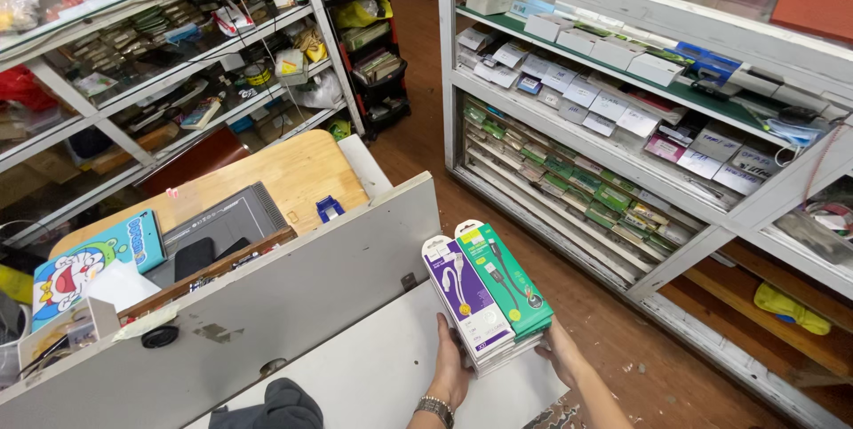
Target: The person wipes the surfaces of several small product boxes with a dark cloth on a counter, then places them back on a glass shelf. The person handles black and purple boxes, wiping each one individually before restacking them.
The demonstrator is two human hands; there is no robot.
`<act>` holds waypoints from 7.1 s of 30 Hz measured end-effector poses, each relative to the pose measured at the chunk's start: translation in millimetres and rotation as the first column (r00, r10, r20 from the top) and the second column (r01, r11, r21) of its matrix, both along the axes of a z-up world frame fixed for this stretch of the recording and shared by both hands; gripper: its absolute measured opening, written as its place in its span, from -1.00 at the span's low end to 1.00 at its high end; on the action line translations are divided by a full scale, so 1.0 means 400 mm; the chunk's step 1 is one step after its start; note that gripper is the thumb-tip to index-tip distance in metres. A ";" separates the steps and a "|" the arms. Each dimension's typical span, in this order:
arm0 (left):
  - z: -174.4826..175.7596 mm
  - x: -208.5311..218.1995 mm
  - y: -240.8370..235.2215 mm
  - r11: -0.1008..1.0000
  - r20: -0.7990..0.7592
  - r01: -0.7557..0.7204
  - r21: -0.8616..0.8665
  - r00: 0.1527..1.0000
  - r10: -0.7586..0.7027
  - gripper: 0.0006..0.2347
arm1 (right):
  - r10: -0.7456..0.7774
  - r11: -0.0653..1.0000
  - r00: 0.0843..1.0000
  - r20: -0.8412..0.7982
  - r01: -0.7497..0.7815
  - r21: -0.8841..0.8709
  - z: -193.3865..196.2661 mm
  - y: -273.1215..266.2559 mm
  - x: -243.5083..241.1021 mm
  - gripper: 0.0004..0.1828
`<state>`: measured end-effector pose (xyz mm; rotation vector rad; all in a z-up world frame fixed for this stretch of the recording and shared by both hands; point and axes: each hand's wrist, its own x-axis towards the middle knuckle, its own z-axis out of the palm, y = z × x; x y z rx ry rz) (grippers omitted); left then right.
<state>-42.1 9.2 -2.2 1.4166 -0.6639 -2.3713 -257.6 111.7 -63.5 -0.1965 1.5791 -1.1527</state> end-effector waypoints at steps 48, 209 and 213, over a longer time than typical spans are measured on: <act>0.117 0.901 -0.167 0.715 0.187 -0.066 -0.696 0.945 0.270 -0.80 | 0.199 0.783 0.648 -0.735 -0.556 -0.279 0.606 -0.165 1.011 -0.35; 0.408 1.018 0.048 0.351 0.284 0.128 -0.927 0.853 0.438 -0.68 | -0.038 0.632 0.677 -0.735 -0.554 -0.542 0.633 -0.189 1.222 -0.72; 0.406 1.027 0.057 0.365 0.269 0.097 -0.926 0.848 0.456 -0.66 | -0.066 0.621 0.636 -0.769 -0.577 -0.531 0.641 -0.176 1.240 -0.72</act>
